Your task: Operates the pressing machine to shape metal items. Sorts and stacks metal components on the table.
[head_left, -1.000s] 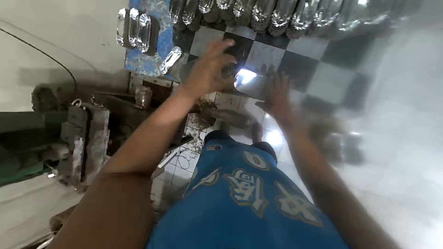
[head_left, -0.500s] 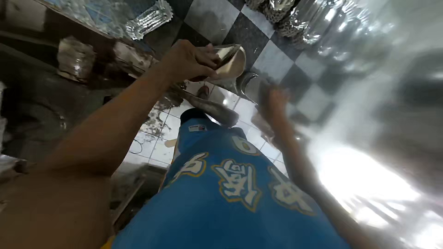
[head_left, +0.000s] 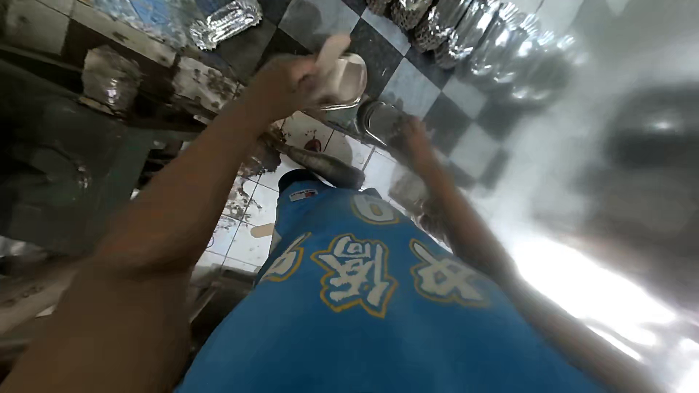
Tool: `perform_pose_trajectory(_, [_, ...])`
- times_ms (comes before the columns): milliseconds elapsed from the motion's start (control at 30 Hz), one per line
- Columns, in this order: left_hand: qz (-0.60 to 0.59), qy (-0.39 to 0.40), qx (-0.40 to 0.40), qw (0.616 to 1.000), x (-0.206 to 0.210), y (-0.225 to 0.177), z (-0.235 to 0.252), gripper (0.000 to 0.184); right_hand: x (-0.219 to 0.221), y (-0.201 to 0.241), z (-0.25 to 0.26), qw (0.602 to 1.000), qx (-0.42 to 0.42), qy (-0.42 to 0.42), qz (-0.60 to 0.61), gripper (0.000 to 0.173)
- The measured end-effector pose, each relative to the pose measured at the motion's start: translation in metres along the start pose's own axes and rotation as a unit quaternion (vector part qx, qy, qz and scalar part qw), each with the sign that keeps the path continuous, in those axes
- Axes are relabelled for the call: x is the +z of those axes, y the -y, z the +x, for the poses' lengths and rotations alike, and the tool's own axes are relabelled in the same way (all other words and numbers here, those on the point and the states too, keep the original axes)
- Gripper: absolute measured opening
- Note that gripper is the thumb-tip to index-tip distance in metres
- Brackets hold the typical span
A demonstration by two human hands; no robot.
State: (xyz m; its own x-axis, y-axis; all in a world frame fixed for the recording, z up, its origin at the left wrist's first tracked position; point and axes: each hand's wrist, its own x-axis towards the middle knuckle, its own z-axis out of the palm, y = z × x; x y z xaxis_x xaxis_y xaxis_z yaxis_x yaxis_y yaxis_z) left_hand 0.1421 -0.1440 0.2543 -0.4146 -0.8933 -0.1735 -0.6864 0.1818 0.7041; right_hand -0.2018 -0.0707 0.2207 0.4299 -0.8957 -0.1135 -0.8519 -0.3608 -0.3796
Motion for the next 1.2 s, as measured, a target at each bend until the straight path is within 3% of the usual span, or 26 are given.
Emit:
perform_pose_trajectory(33, [0.017,-0.036,-0.062,0.997,-0.003,-0.015,-0.014,0.043,0.020,-0.035,0.008,0.990,-0.032,-0.022,0.137,0.036])
perform_pose_trajectory(100, [-0.054,-0.220,-0.125,0.966,0.001,-0.034,-0.053,0.043,0.017,-0.069,0.020,0.953,-0.003,0.079,0.293,0.033])
perform_pose_trajectory(167, [-0.299,-0.355,-0.098,0.880,0.010,-0.057,-0.099,0.036,0.008,-0.088,0.028,0.911,0.020,0.148,0.384,0.033])
perform_pose_trajectory(233, [-0.536,-0.344,-0.118,0.761,0.028,-0.095,-0.150,0.030,-0.005,-0.095,0.035,0.889,0.052,0.200,0.409,0.031])
perform_pose_trajectory(267, [-0.594,-0.319,-0.154,0.722,0.043,-0.115,-0.173,0.030,-0.007,-0.097,0.038,0.882,0.059,0.216,0.416,0.029])
perform_pose_trajectory(367, [-0.686,-0.224,-0.189,0.666,0.091,-0.150,-0.231,0.026,-0.007,-0.101,0.044,0.864,0.068,0.247,0.435,0.026])
perform_pose_trajectory(433, [-0.714,-0.209,-0.174,0.645,0.108,-0.157,-0.253,0.020,-0.007,-0.099,0.045,0.865,0.079,0.253,0.426,0.028])
perform_pose_trajectory(500, [-0.718,-0.211,-0.105,0.655,0.103,-0.145,-0.265,0.021,-0.003,-0.098,0.048,0.873,0.083,0.248,0.412,0.030])
perform_pose_trajectory(633, [-0.650,-0.271,-0.078,0.705,0.057,-0.127,-0.280,0.021,0.001,-0.088,0.044,0.889,0.078,0.230,0.389,0.031])
perform_pose_trajectory(767, [-0.631,-0.281,-0.118,0.713,0.053,-0.118,-0.288,0.017,0.005,-0.085,0.038,0.881,0.086,0.219,0.410,0.028])
perform_pose_trajectory(900, [-0.642,-0.217,-0.184,0.712,0.074,-0.100,-0.293,0.017,0.005,-0.074,0.028,0.900,0.105,0.177,0.386,0.023])
perform_pose_trajectory(933, [-0.653,-0.211,-0.170,0.707,0.068,-0.086,-0.297,0.017,0.007,-0.071,0.024,0.904,0.102,0.154,0.384,0.022])
perform_pose_trajectory(1067, [-0.631,-0.186,-0.063,0.750,0.013,0.002,-0.312,0.018,0.018,-0.053,0.013,0.930,0.125,0.045,0.342,0.015])
perform_pose_trajectory(1133, [-0.632,-0.171,-0.041,0.755,-0.020,0.046,-0.319,0.023,0.017,-0.017,0.000,0.953,0.206,-0.036,0.217,0.021])
perform_pose_trajectory(1200, [-0.634,-0.167,-0.028,0.755,-0.048,0.079,-0.319,0.026,0.005,0.042,-0.010,0.937,0.303,-0.157,0.071,0.034])
